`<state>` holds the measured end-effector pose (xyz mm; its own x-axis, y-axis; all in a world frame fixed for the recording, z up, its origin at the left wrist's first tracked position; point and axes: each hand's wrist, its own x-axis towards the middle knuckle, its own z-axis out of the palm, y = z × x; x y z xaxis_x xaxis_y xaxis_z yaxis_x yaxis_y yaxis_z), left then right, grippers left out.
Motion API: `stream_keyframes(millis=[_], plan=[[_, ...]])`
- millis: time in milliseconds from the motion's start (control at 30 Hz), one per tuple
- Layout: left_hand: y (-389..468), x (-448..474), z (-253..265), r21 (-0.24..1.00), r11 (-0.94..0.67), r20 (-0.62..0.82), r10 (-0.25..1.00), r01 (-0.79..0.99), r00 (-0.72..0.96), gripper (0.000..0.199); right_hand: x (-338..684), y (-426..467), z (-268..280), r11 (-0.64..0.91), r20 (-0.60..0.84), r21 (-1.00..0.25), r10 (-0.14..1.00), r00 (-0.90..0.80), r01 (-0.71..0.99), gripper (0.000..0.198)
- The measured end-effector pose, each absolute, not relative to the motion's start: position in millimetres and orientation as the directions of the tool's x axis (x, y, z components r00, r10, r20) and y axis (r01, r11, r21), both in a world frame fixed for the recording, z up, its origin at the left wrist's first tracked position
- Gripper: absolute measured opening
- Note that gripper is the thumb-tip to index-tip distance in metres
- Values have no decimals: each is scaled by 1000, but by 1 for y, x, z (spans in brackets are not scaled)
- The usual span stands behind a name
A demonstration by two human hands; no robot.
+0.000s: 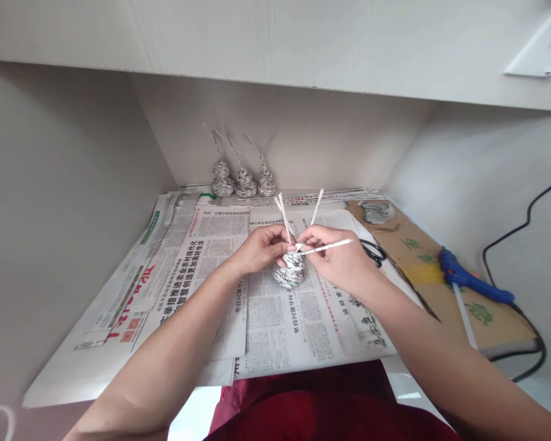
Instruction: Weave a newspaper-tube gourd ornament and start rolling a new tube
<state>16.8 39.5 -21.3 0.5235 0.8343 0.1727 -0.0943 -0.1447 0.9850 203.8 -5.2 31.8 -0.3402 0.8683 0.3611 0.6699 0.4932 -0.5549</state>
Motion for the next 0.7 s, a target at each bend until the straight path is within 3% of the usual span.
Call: stream_keyframes(millis=[267,467,700], plan=[[42,14,-21,987,-127,160,825,-98,541,27,200,-2,17,441,357,-718,897,-259,538,11],[40,14,-20,989,-120,148,831,-87,536,27,204,1,3,500,458,-681,861,-221,536,12],[41,13,-20,989,-112,148,830,-98,538,27,200,-4,13,329,277,-788,944,-178,520,14]])
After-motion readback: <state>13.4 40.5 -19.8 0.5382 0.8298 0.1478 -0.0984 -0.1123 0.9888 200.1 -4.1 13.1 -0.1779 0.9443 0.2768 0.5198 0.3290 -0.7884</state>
